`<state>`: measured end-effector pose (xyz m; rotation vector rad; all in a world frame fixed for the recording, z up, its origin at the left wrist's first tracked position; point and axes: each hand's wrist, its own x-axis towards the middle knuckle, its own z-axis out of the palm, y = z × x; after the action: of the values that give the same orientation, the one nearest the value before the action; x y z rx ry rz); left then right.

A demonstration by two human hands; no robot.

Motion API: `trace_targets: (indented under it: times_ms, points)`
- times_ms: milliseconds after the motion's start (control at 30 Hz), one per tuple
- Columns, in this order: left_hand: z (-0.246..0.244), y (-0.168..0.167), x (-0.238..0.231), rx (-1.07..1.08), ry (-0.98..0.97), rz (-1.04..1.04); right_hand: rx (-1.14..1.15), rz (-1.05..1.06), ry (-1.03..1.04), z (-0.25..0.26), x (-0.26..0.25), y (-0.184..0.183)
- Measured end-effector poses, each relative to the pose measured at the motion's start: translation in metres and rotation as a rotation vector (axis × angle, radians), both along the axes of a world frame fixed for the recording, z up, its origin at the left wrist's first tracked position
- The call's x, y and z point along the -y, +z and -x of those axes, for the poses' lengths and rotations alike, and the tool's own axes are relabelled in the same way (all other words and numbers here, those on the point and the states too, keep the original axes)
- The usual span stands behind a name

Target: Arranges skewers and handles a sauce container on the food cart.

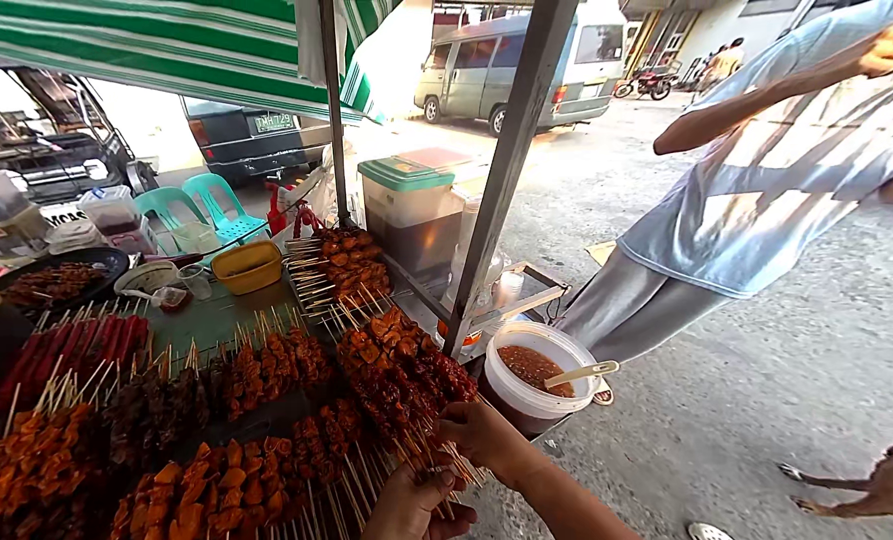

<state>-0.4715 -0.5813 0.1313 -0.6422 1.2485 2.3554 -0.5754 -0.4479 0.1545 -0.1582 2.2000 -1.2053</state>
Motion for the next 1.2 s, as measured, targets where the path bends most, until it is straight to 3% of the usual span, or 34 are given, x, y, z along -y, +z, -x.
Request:
trace_targets:
  times_ms: [167,367,533,600,667,767,900,1033,1200]
  points:
    - [0.004,-0.003,-0.003,0.038,0.022,-0.024,-0.010,-0.150,0.152,0.001,0.007,-0.003]
    - [0.004,-0.003,0.002,0.002,0.004,-0.007,-0.157,-0.129,0.028,0.004,0.003,0.004]
    - [-0.002,-0.008,0.002,0.019,0.024,0.000,-0.180,-0.488,0.241,0.008,-0.004,-0.007]
    - [-0.002,-0.007,0.000,0.019,0.009,0.019,-0.175,-0.538,0.244,0.008,-0.004,-0.014]
    - [-0.001,-0.003,-0.001,0.018,0.000,0.036,-0.218,-0.514,0.207,0.006,-0.006,-0.011]
    - [0.001,0.000,-0.002,0.013,-0.032,0.055,-0.308,-0.305,0.152,-0.004,-0.009,0.001]
    - [0.005,0.003,-0.009,-0.004,-0.096,0.067,-0.056,-0.115,0.217,-0.008,0.001,0.010]
    - [0.006,0.003,-0.008,-0.053,-0.182,0.110,-0.038,0.045,0.005,-0.001,-0.008,0.004]
    - [0.004,-0.002,-0.006,-0.046,-0.239,0.171,-0.290,-0.383,0.074,0.010,-0.013,0.001]
